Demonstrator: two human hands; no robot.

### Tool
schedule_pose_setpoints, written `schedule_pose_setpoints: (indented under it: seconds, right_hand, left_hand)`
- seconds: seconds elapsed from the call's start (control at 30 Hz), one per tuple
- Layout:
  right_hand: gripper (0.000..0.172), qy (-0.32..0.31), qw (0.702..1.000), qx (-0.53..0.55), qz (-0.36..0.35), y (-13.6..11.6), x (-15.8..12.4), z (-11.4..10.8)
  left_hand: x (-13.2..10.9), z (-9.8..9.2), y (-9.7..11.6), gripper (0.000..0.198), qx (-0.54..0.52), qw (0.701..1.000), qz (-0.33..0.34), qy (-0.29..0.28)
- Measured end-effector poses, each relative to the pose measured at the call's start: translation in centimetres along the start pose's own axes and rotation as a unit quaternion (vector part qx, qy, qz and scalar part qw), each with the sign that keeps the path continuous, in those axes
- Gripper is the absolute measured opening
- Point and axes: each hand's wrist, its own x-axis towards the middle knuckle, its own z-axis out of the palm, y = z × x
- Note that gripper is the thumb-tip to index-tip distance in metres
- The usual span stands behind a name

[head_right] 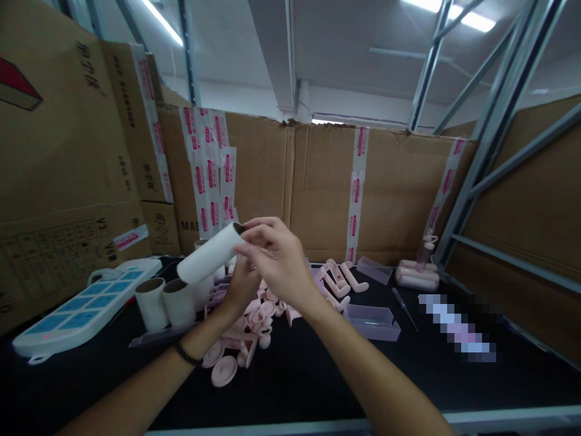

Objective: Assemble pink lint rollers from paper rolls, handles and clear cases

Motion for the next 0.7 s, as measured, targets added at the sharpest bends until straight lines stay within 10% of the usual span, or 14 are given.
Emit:
schedule_pose_setpoints:
  seconds: [0.27, 0.7]
  right_hand:
    - [0.016, 0.176, 0.968, 0.131, 0.123, 7.3, -3.2, -6.2]
    - [0.03, 0.193, 0.895, 0.262, 0.306, 11.4, -6.8, -5.4]
  left_hand:
    - [-0.1, -0.3, 2.0, 0.028, -0.021, 0.999, 0.03, -0.022]
    - [-0.3, 0.1, 2.6, 0.044, -0.025, 0.998, 0.032, -0.04]
